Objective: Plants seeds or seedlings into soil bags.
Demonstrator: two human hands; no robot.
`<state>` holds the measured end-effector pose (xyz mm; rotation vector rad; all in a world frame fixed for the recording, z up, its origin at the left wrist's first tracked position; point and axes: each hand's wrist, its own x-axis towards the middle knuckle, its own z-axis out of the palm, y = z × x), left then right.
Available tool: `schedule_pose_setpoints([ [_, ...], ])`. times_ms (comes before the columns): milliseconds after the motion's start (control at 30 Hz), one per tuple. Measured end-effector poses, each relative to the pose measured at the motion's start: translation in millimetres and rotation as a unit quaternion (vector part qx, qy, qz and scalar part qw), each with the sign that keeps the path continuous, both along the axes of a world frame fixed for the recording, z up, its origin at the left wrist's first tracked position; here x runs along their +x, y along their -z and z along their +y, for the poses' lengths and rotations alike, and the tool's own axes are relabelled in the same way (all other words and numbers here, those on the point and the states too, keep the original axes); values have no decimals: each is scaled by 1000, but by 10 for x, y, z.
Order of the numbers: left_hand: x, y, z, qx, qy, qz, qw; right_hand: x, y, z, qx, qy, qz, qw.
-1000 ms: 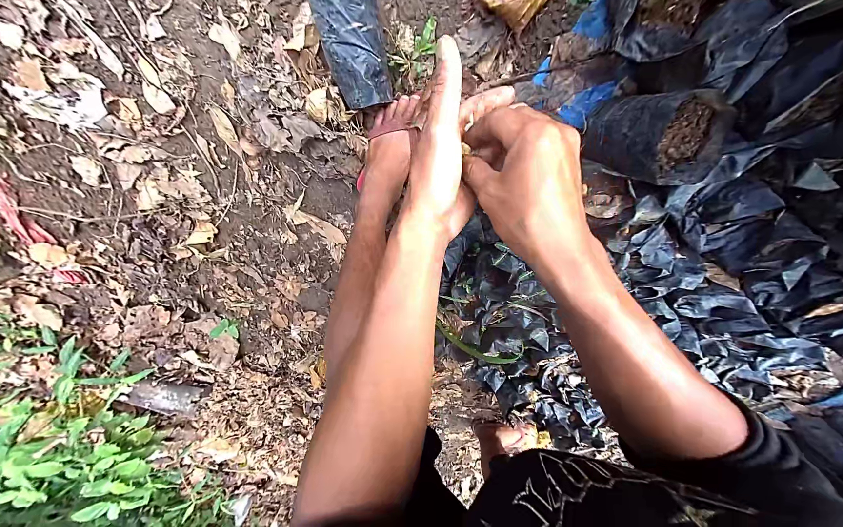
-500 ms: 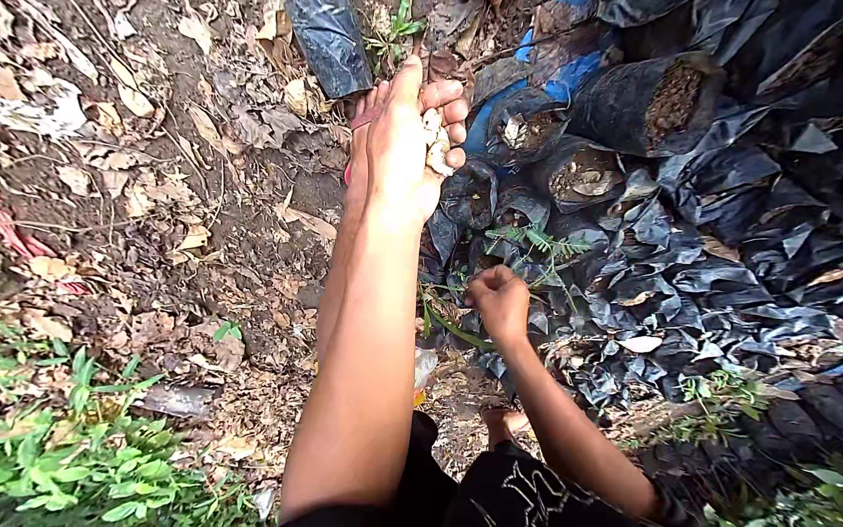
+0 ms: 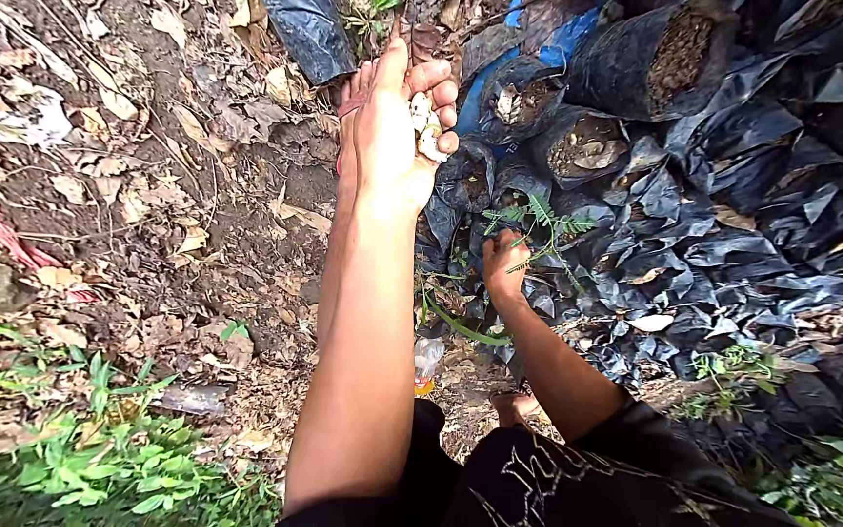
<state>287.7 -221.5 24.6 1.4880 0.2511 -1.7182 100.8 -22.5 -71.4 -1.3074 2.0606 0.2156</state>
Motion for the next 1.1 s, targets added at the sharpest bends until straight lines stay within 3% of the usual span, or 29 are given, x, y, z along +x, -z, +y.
schedule_pose_setpoints([
  [100,24,-10,-7,-5,-6,6,1000,39,-22,-64,18,-31,12,999],
  [300,127,-56,-55,-28,-26,11,999,16,-54,-300,151,-106,72,980],
  [467,215,-128,-74,-56,-33,22,998,-99,-328,-455,232,-199,50,951],
  [533,248,-118,-40,-56,-30,18,998,-17,-529,-526,206,-231,11,951],
  [600,287,-87,-5,-48,-29,18,998,175,-607,-607,112,-236,-79,962],
  [700,301,-46,22,-42,-55,21,997,660,-436,-836,70,-231,-127,962],
  [833,261,-33,37,-33,-56,15,998,1186,-285,-1141,236,-293,-13,927],
  [1100,325,-40,25,-29,-73,28,996,1234,-155,-1231,289,-308,31,906],
])
